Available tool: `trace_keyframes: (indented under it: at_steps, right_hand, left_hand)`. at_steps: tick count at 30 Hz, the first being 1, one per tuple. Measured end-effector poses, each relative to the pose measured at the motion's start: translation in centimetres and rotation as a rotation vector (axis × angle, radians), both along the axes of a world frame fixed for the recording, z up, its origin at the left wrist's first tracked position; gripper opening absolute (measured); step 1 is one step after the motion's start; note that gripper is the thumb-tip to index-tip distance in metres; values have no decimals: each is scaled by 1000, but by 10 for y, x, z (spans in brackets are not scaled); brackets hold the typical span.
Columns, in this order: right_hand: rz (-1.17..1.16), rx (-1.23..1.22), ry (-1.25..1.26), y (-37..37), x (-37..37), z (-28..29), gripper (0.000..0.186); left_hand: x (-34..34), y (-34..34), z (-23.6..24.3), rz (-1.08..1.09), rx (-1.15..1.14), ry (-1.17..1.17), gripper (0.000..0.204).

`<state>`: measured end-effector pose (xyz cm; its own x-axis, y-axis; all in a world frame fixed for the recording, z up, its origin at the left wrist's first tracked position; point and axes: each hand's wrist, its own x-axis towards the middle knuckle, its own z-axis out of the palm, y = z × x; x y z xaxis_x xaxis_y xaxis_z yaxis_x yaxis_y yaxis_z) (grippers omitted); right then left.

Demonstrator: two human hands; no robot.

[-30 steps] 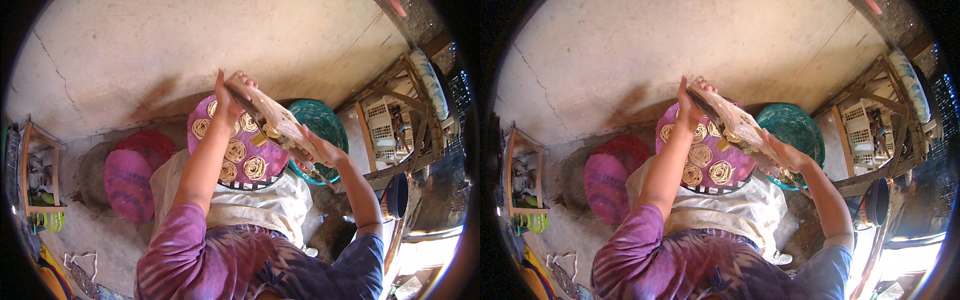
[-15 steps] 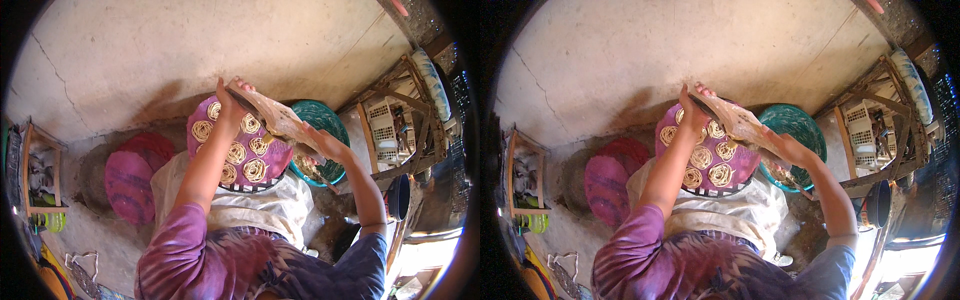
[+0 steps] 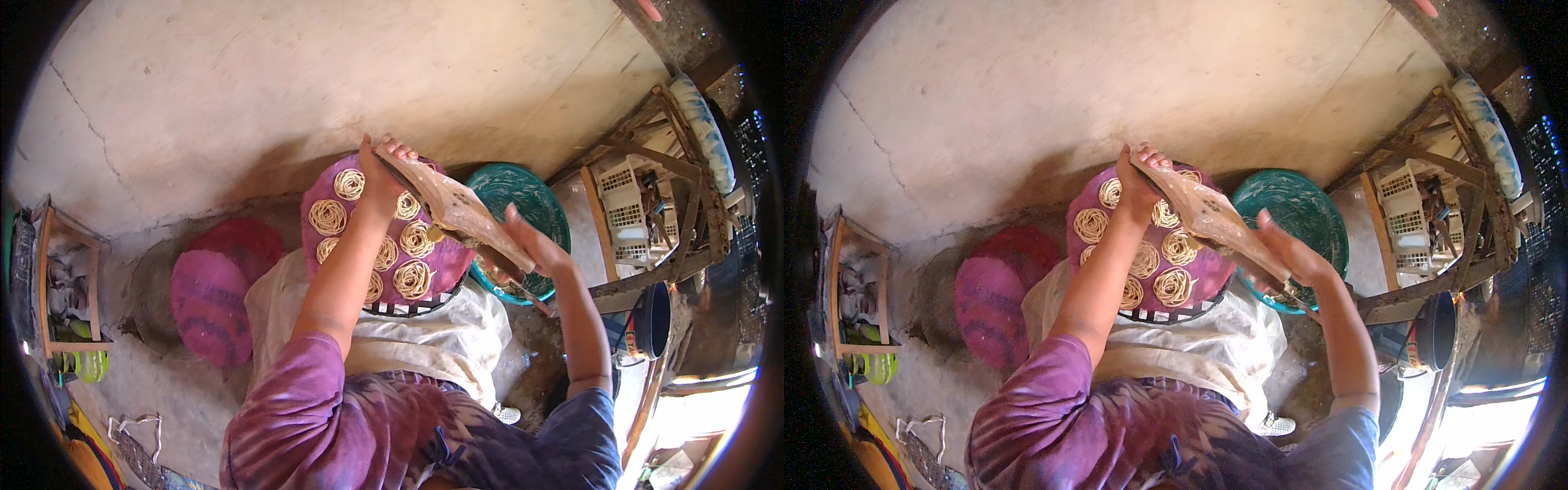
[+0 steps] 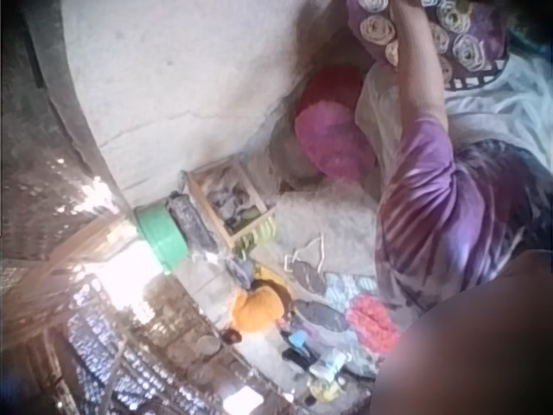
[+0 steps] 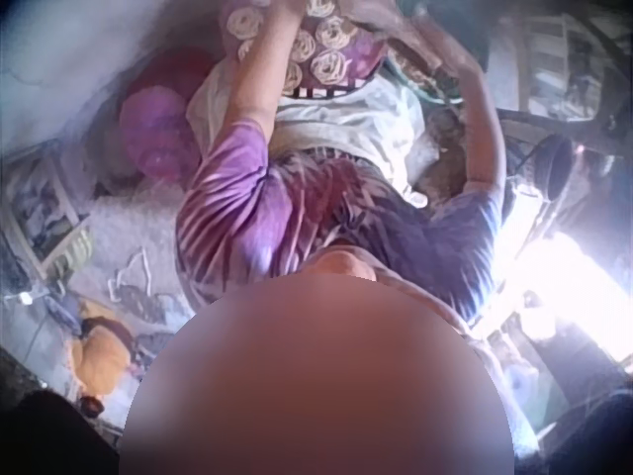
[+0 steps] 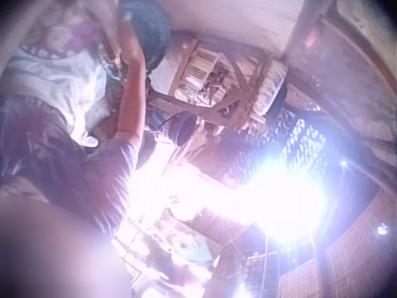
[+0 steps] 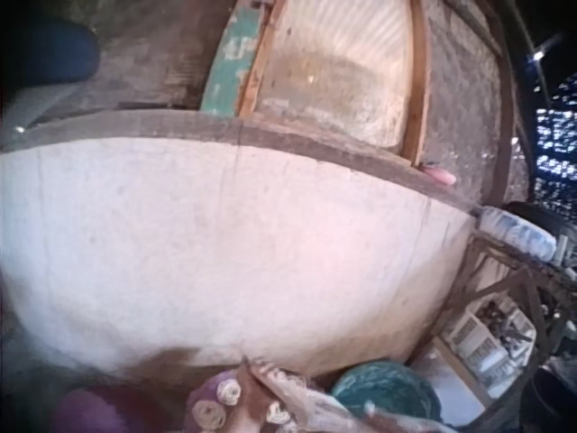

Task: The person uses a handheld extruder to press dough into spiral noodles onto a pink tray. They repeatedly scoop dough from a green bowl, load it into the extruder, and form spirals on the tray.

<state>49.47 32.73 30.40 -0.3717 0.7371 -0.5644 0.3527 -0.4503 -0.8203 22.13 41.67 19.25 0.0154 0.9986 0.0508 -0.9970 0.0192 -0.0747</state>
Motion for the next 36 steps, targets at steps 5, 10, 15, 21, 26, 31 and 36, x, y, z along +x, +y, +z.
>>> trace_keyframes:
  at_steps: [5,10,15,21,26,31,36]
  right_hand:
    - [-42,-465,779,10,-14,-65,93]
    - [-8,-508,850,18,-16,-114,75]
    - [149,-270,437,20,-16,-129,54]
    - [281,-112,207,26,-19,-74,65]
    - [317,-159,326,10,13,-7,84]
    - [174,-117,-162,-8,33,3,75]
    - [158,160,-387,-19,28,-3,81]
  left_hand:
    - [-11,3,-16,-22,78,-139,50]
    - [-15,-1,-26,-14,120,-261,51]
    - [-23,0,-17,34,136,-240,48]
    - [-31,-5,20,31,314,-112,42]
    - [-14,-3,38,43,237,147,48]
    - [45,2,8,-92,-118,76,61]
    - [50,14,-6,-80,-42,70,58]
